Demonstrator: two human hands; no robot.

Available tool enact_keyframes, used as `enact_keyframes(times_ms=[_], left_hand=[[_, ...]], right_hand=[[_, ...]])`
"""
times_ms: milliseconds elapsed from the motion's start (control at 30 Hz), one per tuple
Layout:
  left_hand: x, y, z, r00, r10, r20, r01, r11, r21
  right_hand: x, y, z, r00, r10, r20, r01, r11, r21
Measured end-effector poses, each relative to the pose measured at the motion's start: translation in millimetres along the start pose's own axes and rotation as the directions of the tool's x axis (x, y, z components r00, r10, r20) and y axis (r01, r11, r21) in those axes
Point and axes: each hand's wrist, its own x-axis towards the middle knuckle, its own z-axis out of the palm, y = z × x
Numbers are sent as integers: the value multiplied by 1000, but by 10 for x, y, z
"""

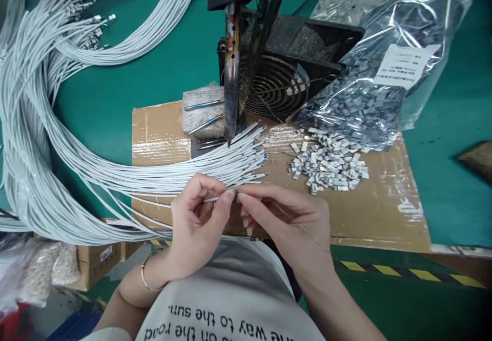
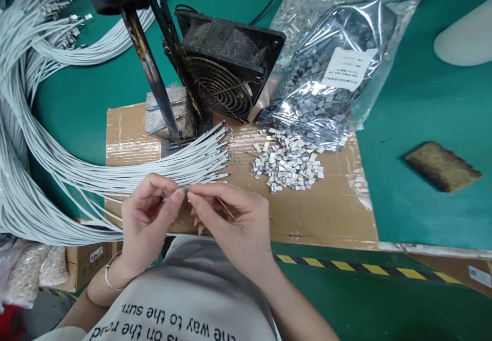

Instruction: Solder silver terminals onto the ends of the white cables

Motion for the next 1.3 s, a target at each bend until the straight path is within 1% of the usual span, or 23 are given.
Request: enact_keyframes(times_ms=[100,167,233,367,433,500,600,633,667,700,767,833,900,1100,1300], left_hand=[[-15,-13,22,999,35,-8,-34,995,89],[-24,-27,25,999,49,-10,-47,991,129],[-29,-35,20,998,56,-15,-53,986,161],[-27,-19,5,997,79,-8,-76,978,196],[-21,-1,6,996,94,6,-93,972,215],[-13,19,12,995,96,14,-96,966,238],[4,33,10,997,72,-3,-69,967,245],[9,32,4,998,57,-13,-52,971,234],[14,27,-6,999,39,-22,-33,975,220],[17,20,-18,1000,17,-26,-11,980,201],[17,3,-43,999,-28,-16,30,987,158],[12,-12,-62,998,-58,-3,58,991,120],[7,-16,-71,997,-73,-5,74,993,93],[20,16,-82,996,-88,19,87,994,63],[-1,-8,-106,997,-65,34,64,997,33]], right_hand=[[5,-56,20,999,44,-20,-44,999,-19],[11,-74,28,998,46,-34,-48,998,-51],[21,-76,21,999,14,-34,-18,996,-91],[37,-76,-41,994,-105,13,106,975,-197],[36,-91,-85,993,-107,44,114,966,-232],[32,-114,-129,999,-20,48,30,972,-233],[38,-143,-197,990,135,36,-129,982,-140],[45,-147,-220,988,155,28,-152,984,-97],[55,-147,-241,989,148,8,-147,987,-62],[66,-144,-260,993,118,-19,-119,992,-49],[87,-132,-282,999,18,-49,-23,995,-96],[102,-115,-278,997,-76,-14,72,981,-179],[111,-102,-252,990,-131,51,139,964,-228],[125,-88,-180,970,-189,150,226,931,-288],[129,-71,-198,945,-249,210,302,913,-276]])
